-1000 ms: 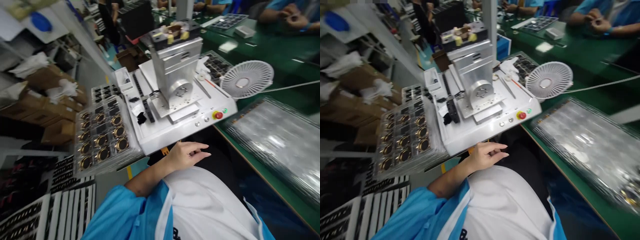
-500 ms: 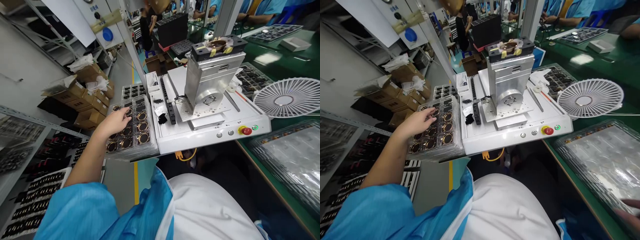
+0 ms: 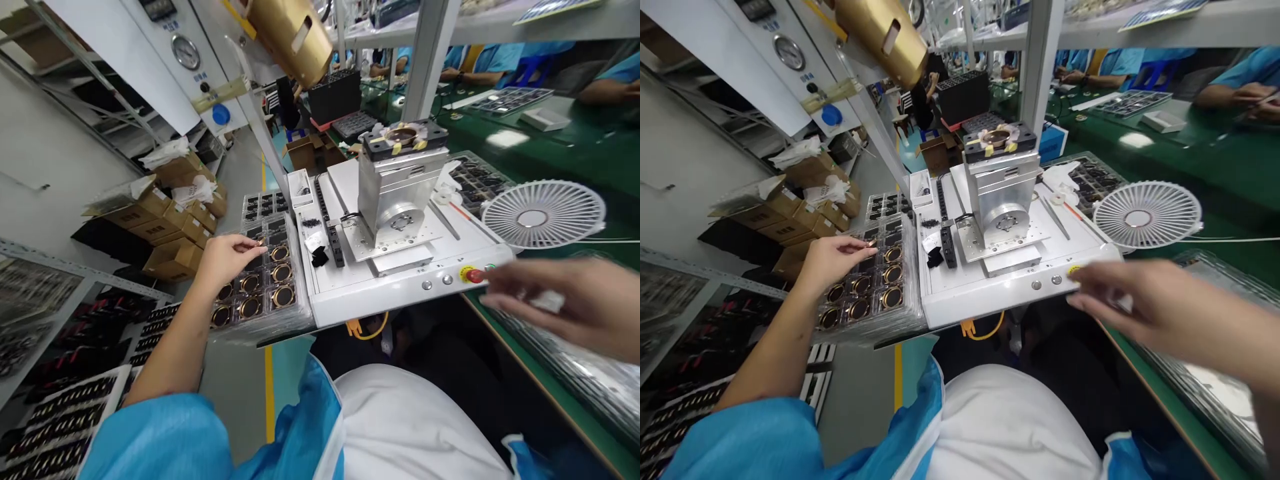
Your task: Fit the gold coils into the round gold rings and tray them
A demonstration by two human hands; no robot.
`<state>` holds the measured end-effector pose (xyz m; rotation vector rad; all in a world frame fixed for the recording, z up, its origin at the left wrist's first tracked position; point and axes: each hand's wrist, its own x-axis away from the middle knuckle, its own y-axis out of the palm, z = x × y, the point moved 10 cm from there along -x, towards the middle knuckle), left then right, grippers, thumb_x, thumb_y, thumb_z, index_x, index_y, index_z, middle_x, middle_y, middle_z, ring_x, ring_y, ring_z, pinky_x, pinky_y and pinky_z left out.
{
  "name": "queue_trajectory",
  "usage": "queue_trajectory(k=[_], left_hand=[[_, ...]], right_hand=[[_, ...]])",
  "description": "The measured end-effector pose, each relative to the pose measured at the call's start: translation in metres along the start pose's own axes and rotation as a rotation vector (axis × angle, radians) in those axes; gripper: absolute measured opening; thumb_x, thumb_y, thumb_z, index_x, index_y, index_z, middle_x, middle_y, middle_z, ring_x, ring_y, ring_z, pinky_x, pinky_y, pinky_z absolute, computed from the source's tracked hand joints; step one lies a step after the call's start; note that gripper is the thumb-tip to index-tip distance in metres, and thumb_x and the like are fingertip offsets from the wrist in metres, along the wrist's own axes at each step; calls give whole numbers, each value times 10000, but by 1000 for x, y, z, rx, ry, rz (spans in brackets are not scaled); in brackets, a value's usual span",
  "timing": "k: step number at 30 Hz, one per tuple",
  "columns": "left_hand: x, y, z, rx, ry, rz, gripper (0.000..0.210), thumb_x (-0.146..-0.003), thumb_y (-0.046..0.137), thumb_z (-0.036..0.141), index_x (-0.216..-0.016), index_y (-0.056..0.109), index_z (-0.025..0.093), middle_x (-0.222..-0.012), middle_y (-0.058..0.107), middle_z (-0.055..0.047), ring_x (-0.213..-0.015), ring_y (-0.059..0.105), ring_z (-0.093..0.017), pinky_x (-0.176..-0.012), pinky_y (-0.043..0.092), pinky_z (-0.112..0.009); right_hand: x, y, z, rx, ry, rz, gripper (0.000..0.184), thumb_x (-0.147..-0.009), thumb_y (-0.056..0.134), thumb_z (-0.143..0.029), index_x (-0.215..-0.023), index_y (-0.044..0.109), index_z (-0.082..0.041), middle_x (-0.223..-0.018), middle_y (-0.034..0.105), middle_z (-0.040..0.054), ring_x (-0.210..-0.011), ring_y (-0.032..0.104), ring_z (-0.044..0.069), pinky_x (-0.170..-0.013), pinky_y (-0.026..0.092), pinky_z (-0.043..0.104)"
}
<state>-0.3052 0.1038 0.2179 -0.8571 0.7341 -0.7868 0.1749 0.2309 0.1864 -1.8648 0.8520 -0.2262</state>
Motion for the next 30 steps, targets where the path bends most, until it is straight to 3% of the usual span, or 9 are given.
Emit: queue_trajectory(k=[1, 4, 6, 9, 13, 18, 22, 26, 30], left_hand=[[4, -3, 11, 16, 25, 25, 297, -726, 834, 499, -847, 839, 229, -819, 823, -61, -778, 762, -261, -753, 595, -343], [13, -11, 47, 62, 150, 104, 249, -767, 808, 490, -808, 833, 245, -799, 816, -32, -729, 745, -226, -705, 582, -316], [19, -16, 71, 97, 243, 150, 210, -792, 795, 452, -783, 822, 245, -805, 812, -24, -719, 736, -207, -694, 584, -303], [26, -21, 99, 184, 372, 164, 177, -813, 790, 404, -767, 798, 233, -857, 814, -28, -791, 755, -202, -733, 599, -296], [30, -28, 126, 228, 503, 147, 161, -839, 780, 358, -749, 776, 225, -898, 808, -32, -850, 762, -197, -812, 610, -316], [19, -33, 166, 245, 647, 190, 153, -860, 746, 351, -796, 775, 214, -1138, 794, -84, -1026, 754, -234, -887, 613, -367], [-6, -19, 215, 334, 725, 172, 168, -867, 721, 352, -813, 771, 201, -1114, 809, -90, -1026, 758, -236, -944, 604, -392], [-35, 5, 279, 294, 825, 163, 154, -859, 690, 299, -790, 773, 189, -1056, 819, -73, -1030, 749, -236, -931, 582, -369], [-62, 35, 323, 194, 817, 5, 169, -845, 663, 262, -752, 773, 173, -910, 812, -69, -885, 738, -232, -844, 557, -353]], right_hand=[[-22, -14, -14, -8, -55, -5, 320, -909, 615, -639, -981, 763, -364, -789, 773, 28, -551, 688, 226, -447, 548, 357], [-91, -77, -44, 107, -72, 281, 266, -915, 653, -471, -955, 751, -227, -890, 770, 63, -711, 702, 232, -624, 559, 380], [-132, -102, -62, 158, -91, 404, 248, -904, 707, -355, -1027, 756, -145, -1038, 762, 102, -867, 697, 234, -801, 566, 397], [-190, -99, -71, 154, -109, 279, 287, -891, 755, -255, -1139, 762, -111, -1152, 736, 113, -1053, 672, 266, -964, 526, 439], [-228, -85, -61, 1, -135, 130, 202, -789, 857, -212, -977, 799, -164, -941, 736, 45, -988, 696, 274, -969, 537, 467], [-222, -98, -55, -205, -261, 292, 227, -735, 905, -248, -913, 774, -195, -954, 739, 36, -1028, 696, 272, -1020, 541, 461], [-188, -108, -41, -340, -237, 527, 251, -797, 830, -281, -999, 735, -165, -1022, 747, 68, -996, 706, 248, -978, 580, 454], [-142, -95, -24, -508, -162, 607, 303, -801, 811, -366, -1001, 702, -167, -1039, 755, 83, -987, 717, 250, -950, 606, 468], [-85, -68, -2, -643, -41, 587, 362, -785, 842, -446, -1004, 698, -196, -1083, 762, 104, -1033, 725, 280, -975, 603, 496]])
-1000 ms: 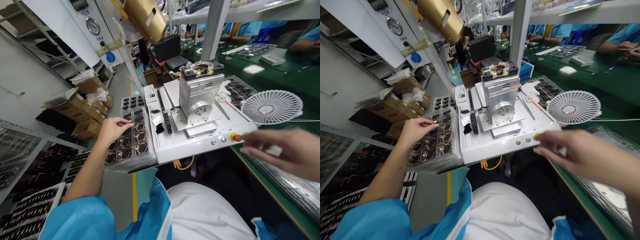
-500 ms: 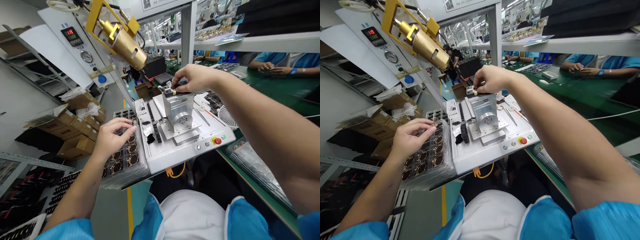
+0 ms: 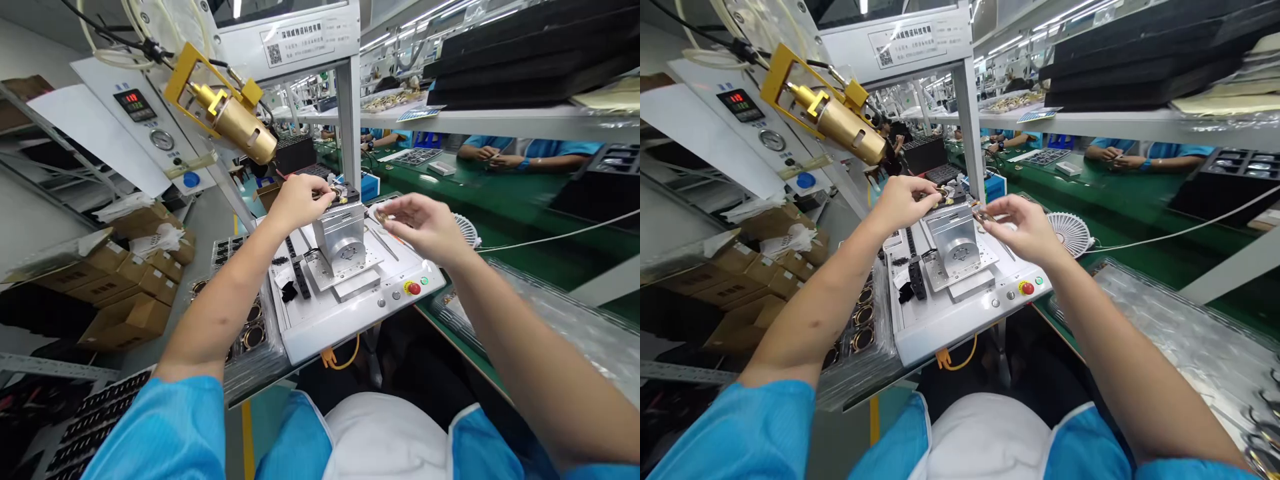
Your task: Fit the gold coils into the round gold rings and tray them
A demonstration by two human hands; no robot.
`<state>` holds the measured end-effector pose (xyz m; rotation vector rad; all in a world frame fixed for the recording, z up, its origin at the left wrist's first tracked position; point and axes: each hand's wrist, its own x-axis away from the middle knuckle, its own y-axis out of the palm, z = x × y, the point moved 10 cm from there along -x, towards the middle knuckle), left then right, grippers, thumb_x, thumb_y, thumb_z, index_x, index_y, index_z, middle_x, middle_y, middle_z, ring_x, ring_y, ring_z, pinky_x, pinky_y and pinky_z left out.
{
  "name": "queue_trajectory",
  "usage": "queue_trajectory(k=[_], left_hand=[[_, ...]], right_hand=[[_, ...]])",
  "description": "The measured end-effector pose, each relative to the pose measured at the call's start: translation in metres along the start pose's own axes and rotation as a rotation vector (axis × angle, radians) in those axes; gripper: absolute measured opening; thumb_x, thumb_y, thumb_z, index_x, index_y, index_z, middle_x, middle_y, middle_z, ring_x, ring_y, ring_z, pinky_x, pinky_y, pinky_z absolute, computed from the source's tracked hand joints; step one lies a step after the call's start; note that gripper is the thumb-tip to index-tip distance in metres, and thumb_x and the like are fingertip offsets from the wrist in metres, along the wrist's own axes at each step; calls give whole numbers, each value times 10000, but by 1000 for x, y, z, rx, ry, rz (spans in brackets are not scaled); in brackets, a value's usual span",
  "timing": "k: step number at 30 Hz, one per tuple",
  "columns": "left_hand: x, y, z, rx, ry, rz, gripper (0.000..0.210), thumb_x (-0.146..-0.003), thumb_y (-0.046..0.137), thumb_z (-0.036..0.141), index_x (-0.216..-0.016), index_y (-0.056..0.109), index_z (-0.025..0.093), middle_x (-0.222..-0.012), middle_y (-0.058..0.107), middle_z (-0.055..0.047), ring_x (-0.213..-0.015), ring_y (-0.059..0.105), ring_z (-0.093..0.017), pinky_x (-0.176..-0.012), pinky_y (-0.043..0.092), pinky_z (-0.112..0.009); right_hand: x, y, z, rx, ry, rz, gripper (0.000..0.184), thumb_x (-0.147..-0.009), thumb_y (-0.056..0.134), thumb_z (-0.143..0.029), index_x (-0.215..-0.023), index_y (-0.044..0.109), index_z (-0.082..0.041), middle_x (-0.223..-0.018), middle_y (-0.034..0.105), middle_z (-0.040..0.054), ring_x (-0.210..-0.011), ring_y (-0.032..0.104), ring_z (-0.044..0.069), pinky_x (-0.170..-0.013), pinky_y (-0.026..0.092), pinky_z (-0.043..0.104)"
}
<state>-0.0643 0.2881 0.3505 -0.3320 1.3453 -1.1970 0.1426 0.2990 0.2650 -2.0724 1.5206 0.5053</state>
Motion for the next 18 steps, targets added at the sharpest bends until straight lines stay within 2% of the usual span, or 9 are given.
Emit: queue_trajectory(k=[2, 4, 6, 8, 10, 13, 15, 18], left_hand=[[-7, 12, 0, -20, -32, -92, 210, -867, 646, 293, -745, 769, 174, -890, 807, -71, -853, 726, -235, -834, 543, -358], [-2, 17, 1, -22, -35, -133, 225, -879, 664, 367, -823, 775, 179, -974, 809, -79, -922, 730, -256, -872, 537, -367], [8, 20, 2, -14, -16, -149, 321, -855, 721, 468, -1001, 765, 186, -1154, 789, -97, -1088, 717, -296, -963, 528, -391], [19, 23, 2, -19, 7, -160, 516, -814, 768, 547, -1178, 709, 185, -1354, 714, -127, -1286, 642, -334, -1087, 484, -430], [25, 27, 2, -34, 27, -182, 651, -800, 780, 587, -1285, 648, 172, -1482, 625, -154, -1412, 551, -347, -1174, 423, -457], [24, 30, 1, -57, 33, -231, 713, -800, 779, 609, -1331, 617, 161, -1490, 610, -169, -1407, 559, -353, -1176, 432, -470], [21, 29, -1, -52, 21, -272, 697, -806, 777, 605, -1335, 630, 176, -1478, 623, -164, -1395, 574, -361, -1167, 447, -484], [29, 19, 2, -29, 1, -299, 707, -840, 750, 602, -1409, 611, 206, -1584, 530, -169, -1510, 452, -377, -1228, 369, -546]], right_hand=[[34, -15, 17, 5, 93, 16, 395, -784, 848, -499, -1018, 707, -213, -1093, 765, 103, -1041, 727, 292, -987, 596, 509], [70, -32, 42, 13, 221, 38, 446, -775, 847, -561, -1030, 711, -221, -1094, 768, 108, -1039, 731, 304, -990, 592, 517], [107, -47, 77, 1, 385, 65, 523, -739, 854, -610, -1042, 697, -214, -1089, 771, 122, -1026, 739, 318, -967, 600, 516], [143, -56, 112, -2, 551, 71, 592, -701, 864, -618, -1073, 671, -199, -1072, 774, 137, -1005, 746, 327, -932, 611, 496], [170, -57, 143, 46, 673, 33, 650, -711, 848, -577, -1186, 639, -185, -1036, 778, 133, -953, 753, 318, -870, 622, 462], [192, -50, 170, 220, 753, -64, 788, -795, 763, -453, -1477, 495, -162, -950, 775, 90, -862, 749, 289, -797, 610, 417], [196, -41, 177, 355, 748, -139, 866, -833, 706, -377, -1600, 366, -161, -902, 765, 62, -841, 743, 282, -800, 592, 407], [200, -25, 177, 509, 701, -248, 915, -853, 662, -309, -1663, 258, -177, -923, 762, 58, -864, 734, 293, -833, 562, 409]])
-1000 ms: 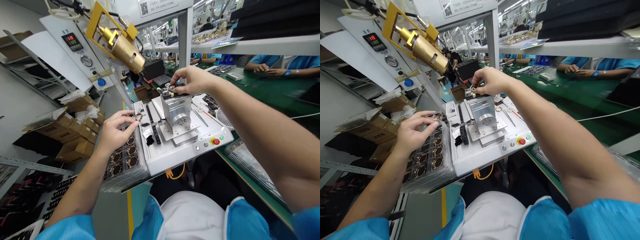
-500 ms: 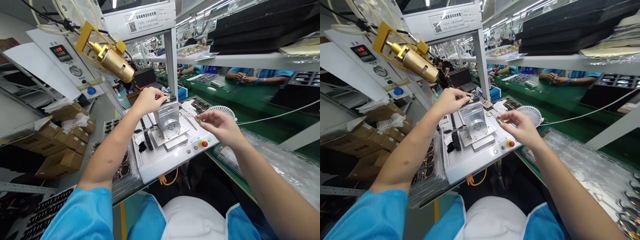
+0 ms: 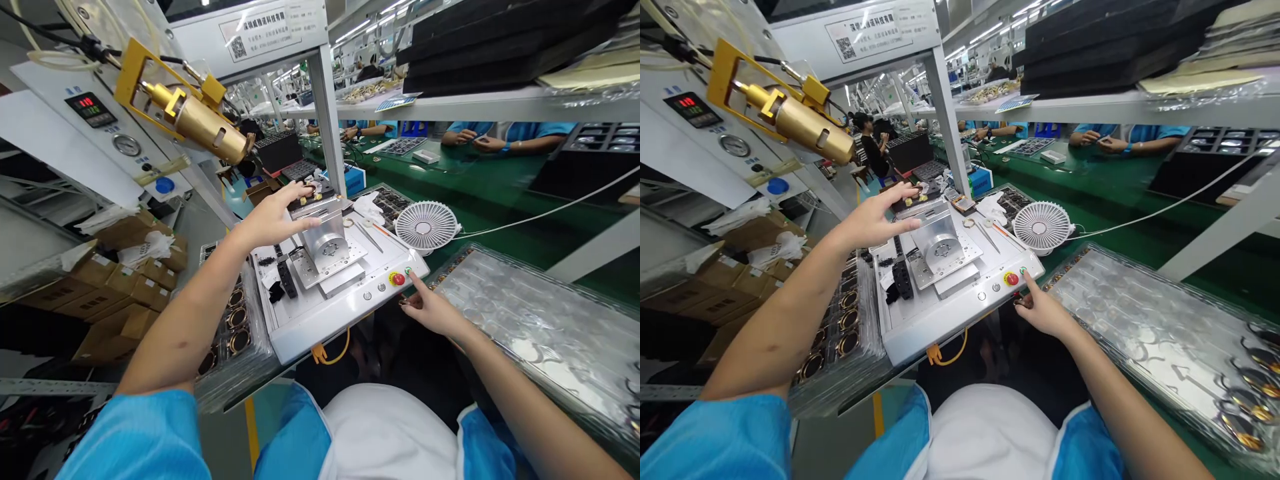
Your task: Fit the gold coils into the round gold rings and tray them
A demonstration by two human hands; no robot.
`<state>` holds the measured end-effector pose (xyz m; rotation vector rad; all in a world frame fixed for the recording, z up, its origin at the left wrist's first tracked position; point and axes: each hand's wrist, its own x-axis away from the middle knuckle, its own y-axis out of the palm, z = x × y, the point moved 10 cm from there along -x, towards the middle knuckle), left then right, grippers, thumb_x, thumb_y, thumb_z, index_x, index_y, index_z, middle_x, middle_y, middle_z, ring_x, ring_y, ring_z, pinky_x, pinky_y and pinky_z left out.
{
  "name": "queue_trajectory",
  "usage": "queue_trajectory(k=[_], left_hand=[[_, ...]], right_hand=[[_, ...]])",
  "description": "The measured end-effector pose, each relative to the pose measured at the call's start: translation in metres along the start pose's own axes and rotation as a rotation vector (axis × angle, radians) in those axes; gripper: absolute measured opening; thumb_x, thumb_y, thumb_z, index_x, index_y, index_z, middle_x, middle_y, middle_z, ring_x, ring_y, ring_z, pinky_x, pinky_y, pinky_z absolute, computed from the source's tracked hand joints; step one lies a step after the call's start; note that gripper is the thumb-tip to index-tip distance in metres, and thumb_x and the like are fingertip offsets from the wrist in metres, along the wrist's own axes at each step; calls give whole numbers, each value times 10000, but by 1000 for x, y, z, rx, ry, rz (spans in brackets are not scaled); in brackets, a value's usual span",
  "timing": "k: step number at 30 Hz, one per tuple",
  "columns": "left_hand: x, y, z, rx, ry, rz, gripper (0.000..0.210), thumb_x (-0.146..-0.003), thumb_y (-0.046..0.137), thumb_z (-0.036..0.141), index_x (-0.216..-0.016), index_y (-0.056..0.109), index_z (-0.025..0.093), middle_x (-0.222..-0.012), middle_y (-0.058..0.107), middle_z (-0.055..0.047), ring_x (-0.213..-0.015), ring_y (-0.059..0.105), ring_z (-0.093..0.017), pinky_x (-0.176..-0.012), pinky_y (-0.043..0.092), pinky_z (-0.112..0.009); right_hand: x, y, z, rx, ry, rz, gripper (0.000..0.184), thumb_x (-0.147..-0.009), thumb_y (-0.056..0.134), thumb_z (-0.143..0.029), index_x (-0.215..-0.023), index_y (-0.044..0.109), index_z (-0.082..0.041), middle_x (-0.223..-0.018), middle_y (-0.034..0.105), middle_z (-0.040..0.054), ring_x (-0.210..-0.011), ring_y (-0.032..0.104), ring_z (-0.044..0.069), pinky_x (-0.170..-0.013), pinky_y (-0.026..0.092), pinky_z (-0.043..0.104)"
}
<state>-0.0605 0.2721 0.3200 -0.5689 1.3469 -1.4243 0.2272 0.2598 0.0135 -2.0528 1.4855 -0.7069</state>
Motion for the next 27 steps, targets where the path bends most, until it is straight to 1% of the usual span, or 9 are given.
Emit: queue_trajectory(k=[3, 6, 9, 12, 15, 17, 20, 23, 27], left_hand=[[36, -8, 15, 13, 27, 44, 736, -848, 748, 605, -1463, 581, 236, -1676, 410, -153, -1587, 315, -375, -1273, 261, -608], [89, 6, 36, 96, 72, 4, 612, -839, 802, 507, -1397, 653, 304, -1638, 483, -96, -1543, 412, -349, -1274, 285, -600], [139, 43, 44, 306, 37, -60, 559, -798, 861, 389, -1336, 712, 360, -1585, 550, -74, -1451, 538, -354, -1221, 415, -562], [171, 101, 43, 557, -90, -110, 432, -780, 875, 311, -1202, 793, 352, -1393, 710, -96, -1303, 665, -363, -1157, 499, -542], [184, 166, 40, 762, -252, -100, 315, -845, 816, 286, -1155, 809, 339, -1273, 768, -97, -1220, 716, -327, -1114, 539, -498], [188, 207, 40, 945, -371, -50, 343, -861, 802, 307, -1203, 790, 309, -1304, 752, -111, -1242, 706, -324, -1111, 544, -478], [191, 262, 46, 1293, -533, 0, 438, -834, 838, 374, -1255, 756, 286, -1386, 708, -132, -1191, 735, -324, -1056, 581, -459], [186, 294, 62, 1562, -558, -19, 545, -745, 907, 451, -1240, 753, 285, -1389, 701, -152, -1114, 764, -340, -989, 610, -480], [177, 310, 71, 1703, -604, -41, 567, -642, 959, 495, -1150, 789, 311, -1257, 768, -119, -1052, 780, -332, -959, 624, -494]], right_hand=[[5, 10, -3, 66, -22, -27, 925, -875, 631, -294, -1680, 192, -176, -964, 758, 70, -892, 726, 300, -854, 538, 405], [7, 11, -2, 102, -15, -17, 910, -885, 614, -299, -1676, 186, -167, -988, 750, 85, -887, 719, 306, -839, 524, 398], [3, 6, -2, 138, 3, 22, 894, -875, 620, -289, -1664, 216, -169, -993, 748, 92, -884, 713, 312, -810, 515, 388], [1, 1, -1, 110, 13, 32, 874, -871, 631, -282, -1651, 254, -172, -941, 742, 72, -847, 702, 293, -789, 518, 382], [11, 0, -4, 4, -14, 36, 821, -851, 683, -307, -1601, 373, -180, -933, 738, 63, -796, 692, 260, -775, 543, 385], [27, 7, -14, -183, -78, 17, 793, -829, 754, -362, -1545, 455, -199, -983, 746, 64, -784, 697, 235, -770, 570, 381], [58, 23, -43, -511, -256, -23, 840, -735, 902, -482, -1456, 544, -244, -1034, 763, 58, -848, 722, 228, -814, 597, 386], [81, 34, -62, -662, -384, 51, 896, -615, 975, -569, -1368, 605, -256, -1031, 778, 60, -877, 732, 236, -828, 603, 390], [85, 44, -60, -702, -353, 173, 885, -566, 968, -637, -1287, 648, -235, -1028, 780, 71, -787, 719, 212, -734, 606, 354]])
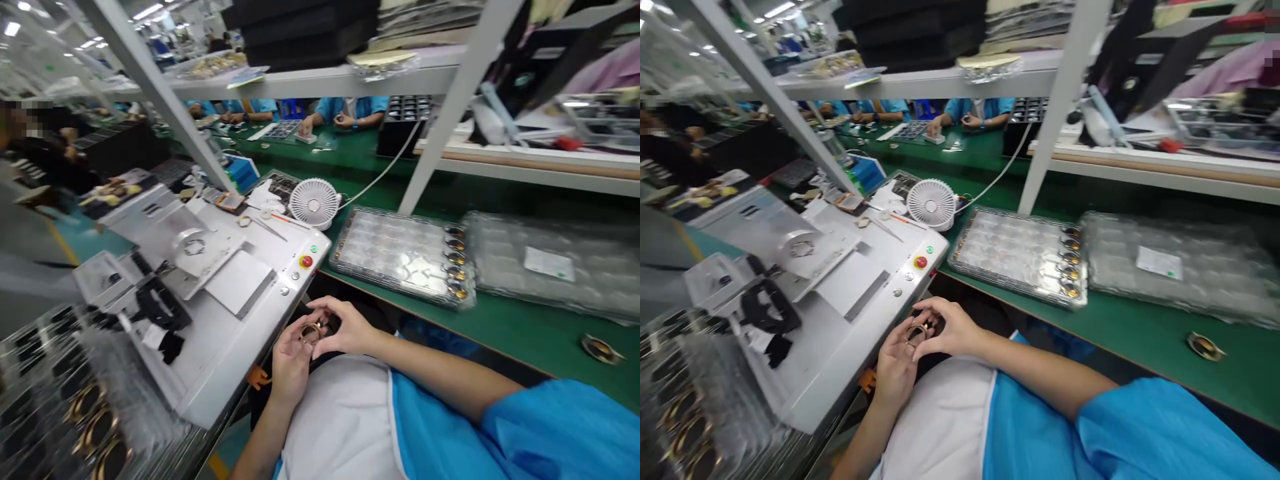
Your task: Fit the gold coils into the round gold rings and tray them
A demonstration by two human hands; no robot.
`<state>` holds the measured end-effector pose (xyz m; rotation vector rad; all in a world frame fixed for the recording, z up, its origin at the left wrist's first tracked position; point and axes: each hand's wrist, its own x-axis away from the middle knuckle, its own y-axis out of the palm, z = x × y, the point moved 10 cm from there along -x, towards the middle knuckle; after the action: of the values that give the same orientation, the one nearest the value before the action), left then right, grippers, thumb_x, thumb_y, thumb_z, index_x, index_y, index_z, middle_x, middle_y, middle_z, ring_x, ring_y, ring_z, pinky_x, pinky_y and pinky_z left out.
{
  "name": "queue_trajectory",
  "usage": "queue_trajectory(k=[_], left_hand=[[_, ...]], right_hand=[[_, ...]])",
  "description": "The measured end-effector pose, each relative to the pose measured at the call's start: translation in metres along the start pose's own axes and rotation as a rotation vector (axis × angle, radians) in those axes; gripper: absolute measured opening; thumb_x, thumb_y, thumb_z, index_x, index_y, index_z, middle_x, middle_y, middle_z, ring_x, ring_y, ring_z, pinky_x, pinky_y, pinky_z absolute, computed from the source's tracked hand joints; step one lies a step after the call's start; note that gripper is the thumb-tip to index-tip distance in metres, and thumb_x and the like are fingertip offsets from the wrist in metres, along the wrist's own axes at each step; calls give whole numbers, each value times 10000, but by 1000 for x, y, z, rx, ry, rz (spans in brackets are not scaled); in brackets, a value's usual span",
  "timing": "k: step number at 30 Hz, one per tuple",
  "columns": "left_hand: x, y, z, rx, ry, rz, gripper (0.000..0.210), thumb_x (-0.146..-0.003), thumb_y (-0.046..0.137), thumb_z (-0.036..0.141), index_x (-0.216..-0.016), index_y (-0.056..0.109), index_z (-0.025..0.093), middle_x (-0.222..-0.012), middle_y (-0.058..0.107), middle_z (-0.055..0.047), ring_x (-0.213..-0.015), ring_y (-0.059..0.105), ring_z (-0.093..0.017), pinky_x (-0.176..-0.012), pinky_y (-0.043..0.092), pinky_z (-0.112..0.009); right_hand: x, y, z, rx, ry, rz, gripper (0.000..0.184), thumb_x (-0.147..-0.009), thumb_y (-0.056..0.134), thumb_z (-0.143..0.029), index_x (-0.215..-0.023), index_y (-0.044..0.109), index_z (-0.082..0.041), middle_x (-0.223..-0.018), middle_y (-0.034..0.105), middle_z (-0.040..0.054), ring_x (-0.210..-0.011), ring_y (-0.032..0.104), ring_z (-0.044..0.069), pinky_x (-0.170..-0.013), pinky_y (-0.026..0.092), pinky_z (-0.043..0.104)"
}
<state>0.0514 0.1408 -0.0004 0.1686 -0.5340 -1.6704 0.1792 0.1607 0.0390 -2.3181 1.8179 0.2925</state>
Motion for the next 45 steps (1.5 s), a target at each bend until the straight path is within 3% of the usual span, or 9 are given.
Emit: queue_trajectory(k=[6, 10, 14, 20, 27, 34, 38, 41, 45], left_hand=[[-6, -7, 0, -30, -42, 75, 487, -638, 974, 386, -1091, 813, 304, -1170, 799, -78, -946, 799, -250, -876, 644, -374], [3, -31, 0, -77, -45, 139, 451, -676, 955, 374, -1096, 809, 296, -1167, 794, -64, -942, 797, -220, -807, 638, -300], [14, -55, -7, -109, -58, 202, 446, -663, 953, 397, -1062, 807, 263, -1132, 802, -73, -1034, 786, -255, -917, 632, -352], [23, -51, -13, -147, -50, 212, 462, -644, 951, 396, -1049, 800, 231, -1090, 810, -97, -1099, 767, -293, -968, 618, -390], [22, -42, -12, -127, -59, 165, 437, -660, 947, 360, -1042, 789, 219, -1086, 810, -99, -1100, 771, -297, -964, 617, -389], [27, -48, -14, -116, -81, 127, 434, -682, 943, 342, -1061, 779, 208, -1088, 800, -109, -1089, 773, -300, -979, 610, -398], [23, -27, -9, -123, -98, -14, 493, -696, 940, 290, -1149, 761, 212, -1124, 786, -125, -1076, 772, -297, -965, 614, -400], [20, 9, -1, -121, -81, -245, 710, -659, 970, 259, -1315, 699, 234, -1273, 736, -161, -1067, 767, -299, -908, 621, -391], [22, 32, 17, -106, -1, -410, 839, -612, 1000, 234, -1377, 670, 334, -1708, 303, -155, -1049, 773, -285, -840, 633, -365]], right_hand=[[-6, -50, -28, 413, -94, -46, 674, -731, 918, -549, -1278, 691, -227, -1155, 757, 106, -1060, 702, 269, -946, 583, 414], [0, -209, -20, 1077, 441, 155, 294, -942, 724, -371, -1211, 730, -251, -1215, 756, 71, -1122, 701, 244, -976, 564, 361], [20, -350, -28, 1326, 765, 294, 353, -898, 627, -176, -1218, 743, -85, -1170, 749, 233, -1088, 707, 376, -932, 555, 464], [30, -411, -7, 1487, 978, 131, 412, -742, 653, -67, -1121, 800, -128, -1097, 773, 187, -1036, 713, 330, -864, 536, 369], [20, -405, 1, 1524, 942, 31, 320, -742, 682, -81, -1035, 808, -108, -1063, 760, 226, -1055, 701, 370, -889, 511, 415], [26, -392, -26, 1405, 813, 323, 384, -877, 619, -152, -1246, 713, -98, -1044, 769, 194, -1054, 720, 346, -902, 565, 401], [19, -289, -13, 866, 517, 440, 518, -941, 600, -327, -1415, 545, -126, -870, 711, 78, -736, 722, 232, -661, 607, 341], [4, -156, 2, 81, 295, 266, 697, -794, 792, -402, -1407, 515, -221, -863, 628, -13, -612, 677, 181, -564, 609, 345], [-4, -28, -8, -284, 261, 61, 528, -839, 787, -359, -1323, 605, -252, -855, 586, -28, -645, 689, 158, -607, 634, 341]])
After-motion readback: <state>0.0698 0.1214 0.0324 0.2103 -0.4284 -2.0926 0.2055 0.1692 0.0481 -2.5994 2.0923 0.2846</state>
